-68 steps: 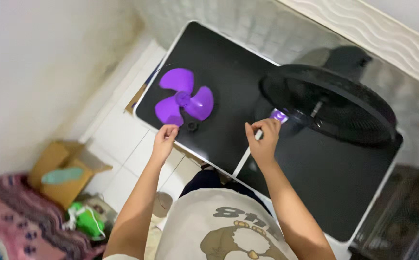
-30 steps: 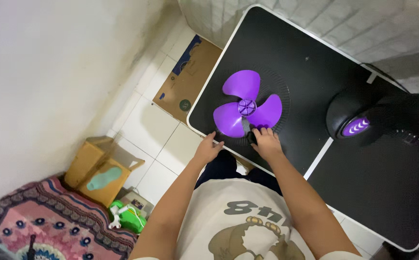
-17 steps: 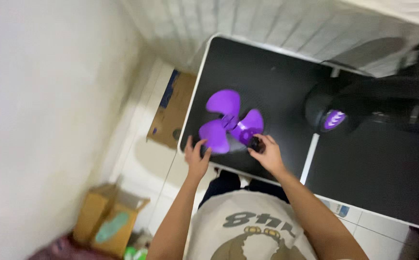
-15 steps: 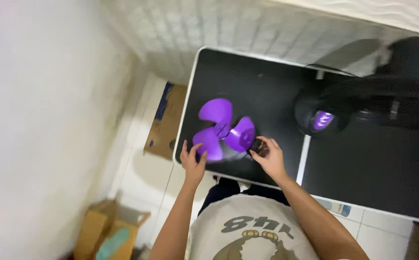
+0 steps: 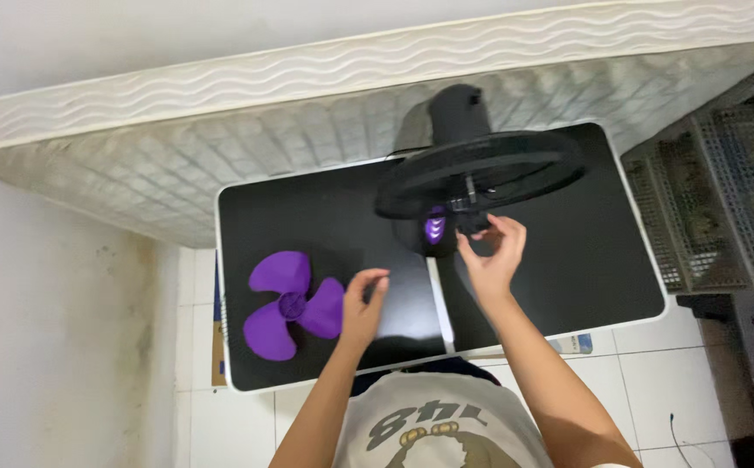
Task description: The person disassembles a small electric fan by removing the front grille, fan blade, and rear grille. They then reassemble the fan by placing the blade back on the motor shaft, securing it with a nut, and reattaching both grilles.
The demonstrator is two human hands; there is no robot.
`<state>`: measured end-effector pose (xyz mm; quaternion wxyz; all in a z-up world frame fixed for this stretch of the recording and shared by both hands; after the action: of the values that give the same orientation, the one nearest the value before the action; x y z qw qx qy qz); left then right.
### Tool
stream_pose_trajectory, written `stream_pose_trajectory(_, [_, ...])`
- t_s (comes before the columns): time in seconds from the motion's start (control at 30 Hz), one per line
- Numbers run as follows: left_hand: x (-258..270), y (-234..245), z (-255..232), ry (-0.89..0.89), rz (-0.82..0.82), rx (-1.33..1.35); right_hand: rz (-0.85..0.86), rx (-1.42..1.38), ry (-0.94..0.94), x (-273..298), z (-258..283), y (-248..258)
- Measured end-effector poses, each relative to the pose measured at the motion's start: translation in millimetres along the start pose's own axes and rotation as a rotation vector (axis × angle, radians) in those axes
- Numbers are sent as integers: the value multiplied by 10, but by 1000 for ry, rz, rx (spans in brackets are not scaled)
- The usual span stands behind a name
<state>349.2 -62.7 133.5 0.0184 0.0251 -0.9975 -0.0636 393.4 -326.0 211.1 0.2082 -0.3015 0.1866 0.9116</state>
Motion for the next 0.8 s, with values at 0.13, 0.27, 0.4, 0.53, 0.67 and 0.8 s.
stream_pose_trajectory(0.13, [-208, -984, -156, 153, 166, 353, 3, 112, 62, -282, -154, 93])
stream_pose_trajectory(0.27, [-466, -1570, -286, 402, 134, 418, 65, 64, 103, -433, -334, 64])
stream_pose_trajectory(0.4, [-682, -1758, -458, 384, 40, 405, 126, 33, 181, -460, -487, 65])
stream_pose_trajectory(0.53, [-698, -1626, -533, 305, -108, 300, 158, -50, 204, -402, -596, 56])
stream_pose_trajectory(0.67, [-547, -1288, -845, -5, -296, 39, 200, 16, 216, -389, -653, -10])
stream_pose_trajectory(0.8, [-368, -868, -1341, -359, -343, -104, 173, 78, 151, -411, -684, -112])
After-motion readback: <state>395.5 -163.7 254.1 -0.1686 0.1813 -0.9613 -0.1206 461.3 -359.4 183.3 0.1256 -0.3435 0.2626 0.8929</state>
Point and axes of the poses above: each hand's wrist, its own x-axis away from the middle knuckle, its own y-axis out of the back of the hand, z = x × y, the point moved 6 cm from there along -x, towards the middle knuckle, and after that the axes turned 5 degrees about y, right-handed, at the moved point
